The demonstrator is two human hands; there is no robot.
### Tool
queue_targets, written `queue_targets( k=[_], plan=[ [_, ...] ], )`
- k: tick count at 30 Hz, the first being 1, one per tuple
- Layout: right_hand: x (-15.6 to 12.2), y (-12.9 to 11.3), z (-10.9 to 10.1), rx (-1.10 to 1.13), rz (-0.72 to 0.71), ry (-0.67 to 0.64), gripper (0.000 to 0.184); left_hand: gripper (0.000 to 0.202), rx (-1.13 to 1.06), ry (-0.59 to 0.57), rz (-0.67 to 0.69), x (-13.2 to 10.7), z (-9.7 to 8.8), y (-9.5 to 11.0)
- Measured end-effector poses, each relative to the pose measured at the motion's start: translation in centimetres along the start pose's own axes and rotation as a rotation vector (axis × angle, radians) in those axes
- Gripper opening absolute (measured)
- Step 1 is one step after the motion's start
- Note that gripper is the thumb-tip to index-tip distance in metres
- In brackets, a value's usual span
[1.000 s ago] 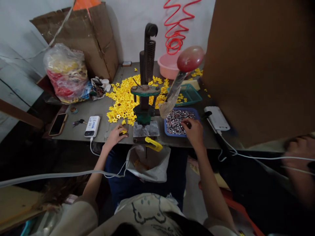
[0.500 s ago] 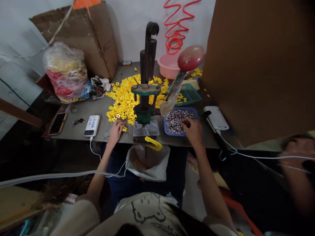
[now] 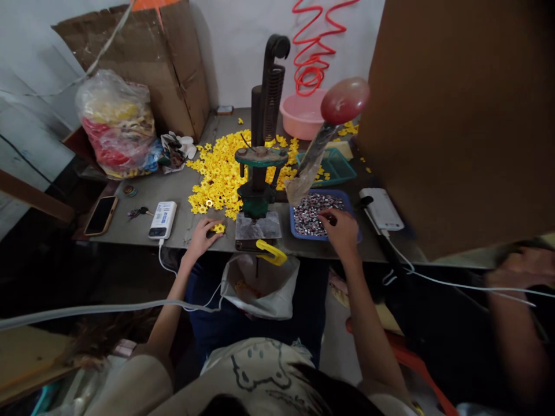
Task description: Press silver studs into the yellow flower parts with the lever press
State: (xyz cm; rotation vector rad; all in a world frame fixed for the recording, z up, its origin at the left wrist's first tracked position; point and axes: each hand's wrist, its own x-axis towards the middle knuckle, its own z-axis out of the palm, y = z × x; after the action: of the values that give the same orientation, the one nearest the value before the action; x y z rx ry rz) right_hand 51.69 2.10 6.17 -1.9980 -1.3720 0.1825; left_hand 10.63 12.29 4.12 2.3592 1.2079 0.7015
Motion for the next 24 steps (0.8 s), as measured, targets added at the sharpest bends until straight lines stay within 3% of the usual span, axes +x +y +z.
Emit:
queue_targets(
  k=[6,9,11,14,18,24],
  plan=[
    [0.2,-0.1,-0.2,0.129,0.110,0.054,0.019,0.038,-0.082,0.053,0.008,0.3,-0.2,0.1],
    [-0.5,-2.2,-0.4,0.343,0.110,0.077,0.024,0.039,-0.171,0.140,-0.043,0.4,0.2,1.3],
    [-1.6,-4.6,-0.2,0.533,0.086,0.023,0.027,0.039,-0.247,0.188,-0.071,0.5,0.7,2.7],
    [-3.6,-9.1,1.3,0.739,0.031,-0.126,0.027,0.038,-0.349,0.176,-0.056,0.5,1.7,5.5],
    [-5.7,-13.6,4.2,0.822,-0.031,-0.249,0.024,0.039,-0.485,0.111,-0.050,-0.2,3.0,8.8],
    [-6.6,-14.4,6.8,0.868,-0.036,-0.279,0.023,0.038,-0.555,0.101,-0.063,-1.2,4.6,9.8]
  ],
)
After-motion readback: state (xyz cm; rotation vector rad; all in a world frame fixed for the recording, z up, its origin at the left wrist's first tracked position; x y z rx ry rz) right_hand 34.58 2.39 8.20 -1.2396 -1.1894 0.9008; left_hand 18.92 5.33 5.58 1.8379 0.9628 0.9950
